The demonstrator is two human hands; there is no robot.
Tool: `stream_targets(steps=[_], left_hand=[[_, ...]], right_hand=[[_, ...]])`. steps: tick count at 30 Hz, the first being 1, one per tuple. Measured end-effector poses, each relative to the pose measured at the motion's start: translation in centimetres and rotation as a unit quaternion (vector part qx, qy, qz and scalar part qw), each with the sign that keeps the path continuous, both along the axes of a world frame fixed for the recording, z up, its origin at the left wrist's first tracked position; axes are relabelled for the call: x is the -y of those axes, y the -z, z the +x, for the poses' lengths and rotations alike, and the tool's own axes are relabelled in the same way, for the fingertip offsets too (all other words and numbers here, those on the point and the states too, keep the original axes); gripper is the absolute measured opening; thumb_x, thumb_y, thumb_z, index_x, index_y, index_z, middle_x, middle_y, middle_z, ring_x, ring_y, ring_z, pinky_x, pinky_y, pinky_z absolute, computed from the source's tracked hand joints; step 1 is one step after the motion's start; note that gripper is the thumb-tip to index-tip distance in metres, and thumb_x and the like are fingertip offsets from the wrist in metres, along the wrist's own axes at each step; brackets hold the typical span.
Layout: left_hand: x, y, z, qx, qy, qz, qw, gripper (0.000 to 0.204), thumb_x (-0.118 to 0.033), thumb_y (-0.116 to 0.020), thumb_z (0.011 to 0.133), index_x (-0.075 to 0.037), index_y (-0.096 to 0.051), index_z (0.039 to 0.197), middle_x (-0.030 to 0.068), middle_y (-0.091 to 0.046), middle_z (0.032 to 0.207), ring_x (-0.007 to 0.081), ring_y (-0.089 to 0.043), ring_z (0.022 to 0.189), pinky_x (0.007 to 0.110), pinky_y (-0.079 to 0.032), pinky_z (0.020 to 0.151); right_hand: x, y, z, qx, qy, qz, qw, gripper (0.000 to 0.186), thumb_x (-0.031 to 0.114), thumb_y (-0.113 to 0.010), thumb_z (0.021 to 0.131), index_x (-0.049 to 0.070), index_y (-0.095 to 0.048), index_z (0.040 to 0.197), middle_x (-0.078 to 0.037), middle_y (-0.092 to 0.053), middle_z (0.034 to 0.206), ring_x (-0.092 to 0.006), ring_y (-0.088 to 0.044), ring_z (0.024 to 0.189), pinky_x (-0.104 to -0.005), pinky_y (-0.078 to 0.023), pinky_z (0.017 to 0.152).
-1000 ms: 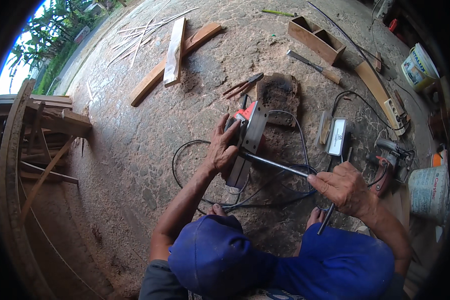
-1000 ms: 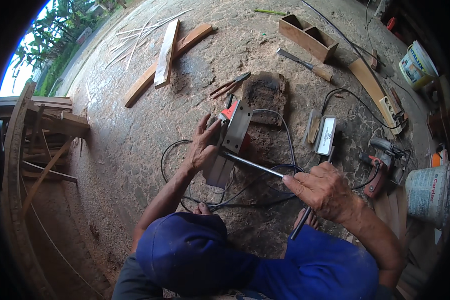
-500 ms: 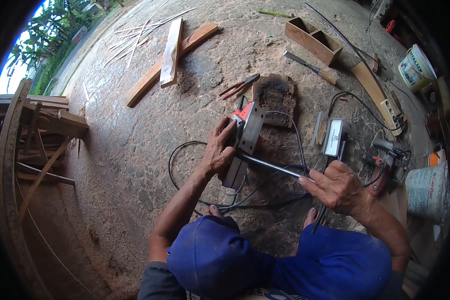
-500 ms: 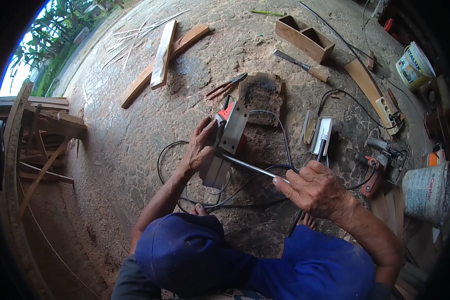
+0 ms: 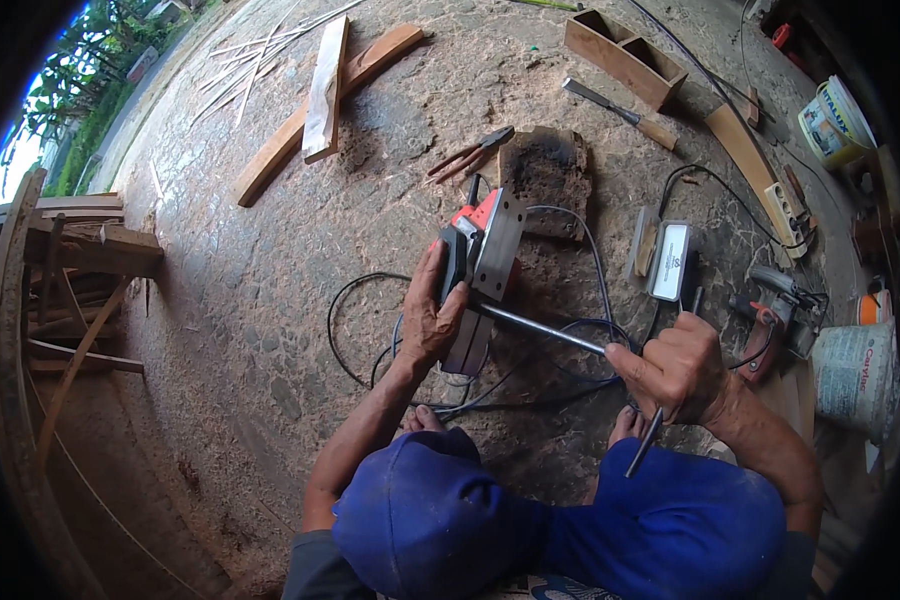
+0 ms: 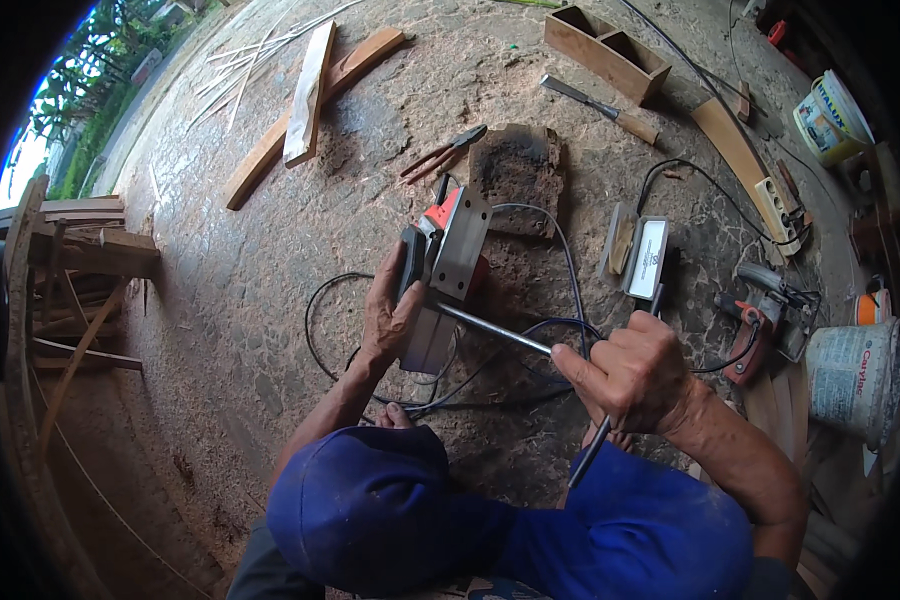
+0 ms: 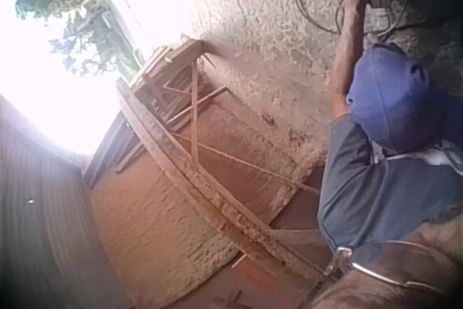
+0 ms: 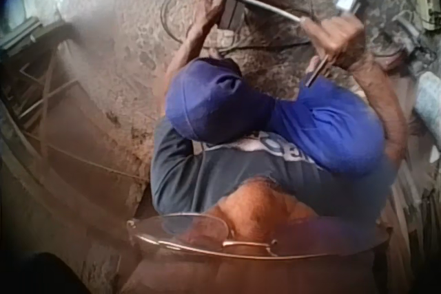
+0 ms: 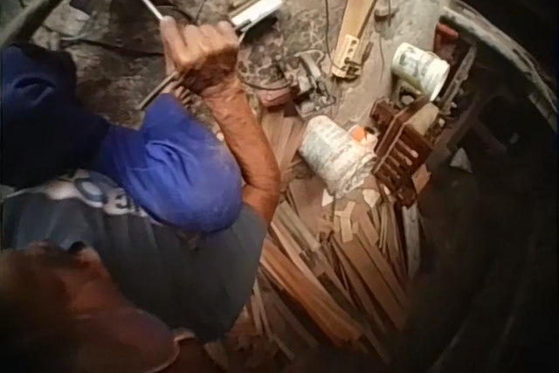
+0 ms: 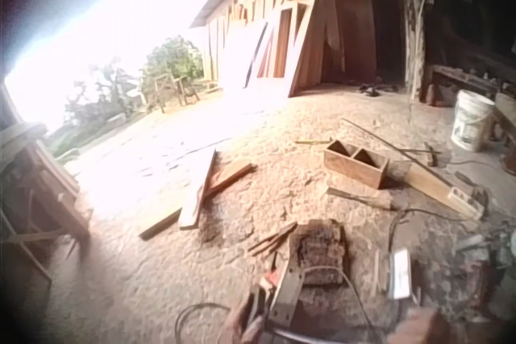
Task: The person adjusts the components of an electric planer using a T-handle wrench, turning a screw on the blade assembly and then using a chisel to clean the device.
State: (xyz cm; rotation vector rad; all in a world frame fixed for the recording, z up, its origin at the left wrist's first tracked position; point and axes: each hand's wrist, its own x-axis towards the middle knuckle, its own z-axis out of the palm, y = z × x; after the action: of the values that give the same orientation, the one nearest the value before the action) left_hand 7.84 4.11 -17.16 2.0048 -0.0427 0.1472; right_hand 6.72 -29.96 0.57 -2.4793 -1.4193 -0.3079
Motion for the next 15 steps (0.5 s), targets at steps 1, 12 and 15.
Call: stream_targets(steps=[1,12,15], left_hand=[[0.1,-0.2,-0.1,-0.001,0.0,-0.007,1.0,0.067,-0.021,-0.063,0.095,-0.005,-0.038,0.156,0.0249,-0.041,0.156,0.0367,-0.042,0.144,0.042,-0.036,0.118],[0.1,-0.7,0.6,-0.006,-0.01,0.011,1.0,0.066,-0.022,-0.064,0.094,-0.003,-0.041,0.153,0.0241,-0.046,0.152,0.0356,-0.047,0.14,0.041,-0.04,0.115],[0.1,-0.2,0.1,-0.005,-0.016,0.001,1.0,0.066,-0.022,-0.065,0.094,-0.003,-0.042,0.153,0.0244,-0.048,0.15,0.035,-0.051,0.138,0.04,-0.041,0.114]], right_hand=[[0.1,0.2,-0.2,-0.029,0.019,0.013,0.999,0.027,0.009,-0.076,0.071,0.008,-0.075,0.099,0.004,-0.041,0.05,-0.0157,-0.046,0.043,-0.0342,-0.031,0.051],[2.3,-0.1,-1.3,-0.061,0.031,0.012,0.998,0.034,0.01,-0.069,0.082,0.007,-0.073,0.116,-0.001,-0.065,0.073,-0.0187,-0.059,0.064,-0.0351,-0.04,0.067],[2.9,-0.2,-2.8,-0.039,0.033,-0.022,0.998,0.039,0.011,-0.066,0.08,0.008,-0.072,0.118,0.0,-0.068,0.079,-0.0184,-0.058,0.066,-0.0354,-0.041,0.072]])
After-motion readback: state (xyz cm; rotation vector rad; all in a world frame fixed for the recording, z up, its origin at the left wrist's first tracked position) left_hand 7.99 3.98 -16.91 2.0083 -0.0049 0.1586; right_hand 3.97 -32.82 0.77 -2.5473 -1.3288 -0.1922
